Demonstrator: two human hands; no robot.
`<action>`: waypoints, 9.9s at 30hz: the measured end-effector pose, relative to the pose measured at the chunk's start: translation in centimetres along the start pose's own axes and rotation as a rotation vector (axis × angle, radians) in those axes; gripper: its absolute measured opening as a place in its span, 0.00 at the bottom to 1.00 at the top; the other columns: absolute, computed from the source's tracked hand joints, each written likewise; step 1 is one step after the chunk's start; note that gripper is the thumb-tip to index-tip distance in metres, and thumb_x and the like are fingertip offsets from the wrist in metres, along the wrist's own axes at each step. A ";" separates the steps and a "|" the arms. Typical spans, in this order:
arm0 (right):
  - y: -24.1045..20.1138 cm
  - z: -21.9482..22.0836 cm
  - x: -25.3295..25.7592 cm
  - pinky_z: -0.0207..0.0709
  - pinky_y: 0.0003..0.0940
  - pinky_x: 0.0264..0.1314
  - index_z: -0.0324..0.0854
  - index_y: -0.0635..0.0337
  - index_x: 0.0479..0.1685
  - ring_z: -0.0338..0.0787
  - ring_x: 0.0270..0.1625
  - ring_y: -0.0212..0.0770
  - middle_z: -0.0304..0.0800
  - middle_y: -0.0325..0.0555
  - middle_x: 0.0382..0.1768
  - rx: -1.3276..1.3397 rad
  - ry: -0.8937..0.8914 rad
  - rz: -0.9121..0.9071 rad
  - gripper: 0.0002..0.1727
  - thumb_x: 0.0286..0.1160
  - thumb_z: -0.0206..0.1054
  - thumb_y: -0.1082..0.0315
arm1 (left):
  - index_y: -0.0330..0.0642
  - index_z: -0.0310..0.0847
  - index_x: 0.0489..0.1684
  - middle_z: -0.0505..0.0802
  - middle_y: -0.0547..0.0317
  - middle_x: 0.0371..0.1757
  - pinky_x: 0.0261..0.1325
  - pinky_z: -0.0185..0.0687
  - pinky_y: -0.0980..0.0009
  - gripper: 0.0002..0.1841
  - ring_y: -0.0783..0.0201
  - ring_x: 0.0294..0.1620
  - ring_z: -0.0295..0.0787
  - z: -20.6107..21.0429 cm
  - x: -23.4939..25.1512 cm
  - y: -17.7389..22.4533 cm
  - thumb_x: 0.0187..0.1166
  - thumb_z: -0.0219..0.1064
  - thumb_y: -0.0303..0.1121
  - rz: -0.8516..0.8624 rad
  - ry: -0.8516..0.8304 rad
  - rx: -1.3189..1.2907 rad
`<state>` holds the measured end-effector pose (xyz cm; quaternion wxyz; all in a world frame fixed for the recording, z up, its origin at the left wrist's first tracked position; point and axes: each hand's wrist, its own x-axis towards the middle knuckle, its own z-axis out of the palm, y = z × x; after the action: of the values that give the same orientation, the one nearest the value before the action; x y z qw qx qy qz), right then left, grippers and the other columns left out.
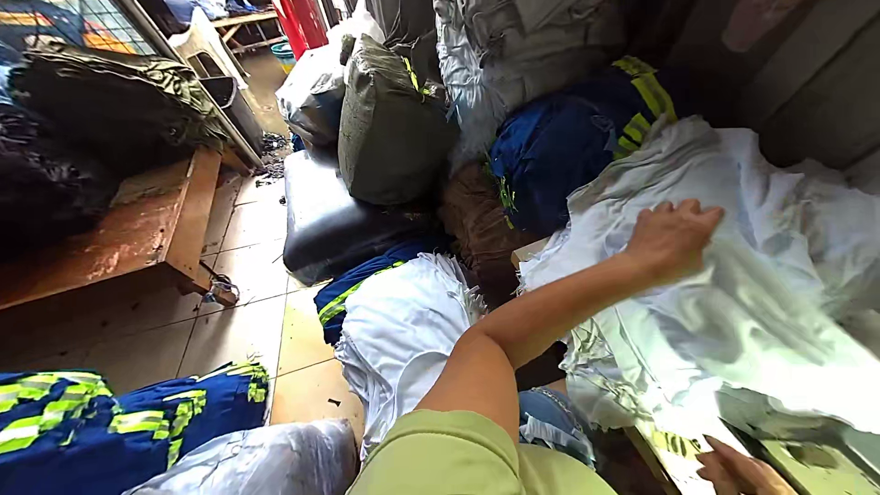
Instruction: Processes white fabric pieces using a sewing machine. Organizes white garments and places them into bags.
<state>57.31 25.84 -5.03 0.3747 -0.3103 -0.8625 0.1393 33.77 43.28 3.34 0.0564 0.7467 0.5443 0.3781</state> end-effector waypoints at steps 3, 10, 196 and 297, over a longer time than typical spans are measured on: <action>2.0 1.2 -1.3 0.88 0.18 0.46 0.84 0.66 0.52 0.92 0.38 0.19 0.95 0.28 0.38 0.407 0.130 0.298 0.09 0.85 0.59 0.75 | 0.39 0.84 0.70 0.88 0.47 0.71 0.71 0.78 0.52 0.28 0.49 0.72 0.83 2.2 -4.5 4.7 0.71 0.79 0.40 0.270 -0.126 -0.077; 3.7 1.8 -3.2 0.90 0.22 0.47 0.75 0.69 0.58 0.92 0.41 0.20 0.90 0.25 0.43 0.547 0.172 0.681 0.11 0.81 0.59 0.78 | 0.33 0.87 0.63 0.87 0.39 0.70 0.64 0.83 0.52 0.17 0.41 0.65 0.87 7.7 -7.2 4.3 0.83 0.56 0.17 0.429 -0.378 0.062; -3.9 -8.0 -8.7 0.82 0.18 0.54 0.86 0.51 0.44 0.87 0.53 0.22 0.88 0.32 0.49 0.882 0.423 0.104 0.10 0.88 0.61 0.60 | 0.25 0.82 0.62 0.76 0.11 0.72 0.70 0.62 0.20 0.31 0.11 0.74 0.69 11.6 -16.0 8.0 0.52 0.73 0.26 0.601 -0.138 -0.029; 1.8 -6.5 -10.5 0.79 0.10 0.44 0.85 0.63 0.37 0.84 0.40 0.16 0.88 0.37 0.38 0.469 0.424 0.289 0.09 0.80 0.70 0.66 | 0.37 0.89 0.22 0.96 0.45 0.44 0.54 0.80 0.51 0.11 0.43 0.58 0.90 9.0 -6.8 10.8 0.74 0.62 0.23 1.000 0.005 0.009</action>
<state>68.40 20.57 -7.29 0.5831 -0.3566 -0.6572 0.3177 46.92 36.05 -1.09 -0.1363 0.9156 0.1212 0.3584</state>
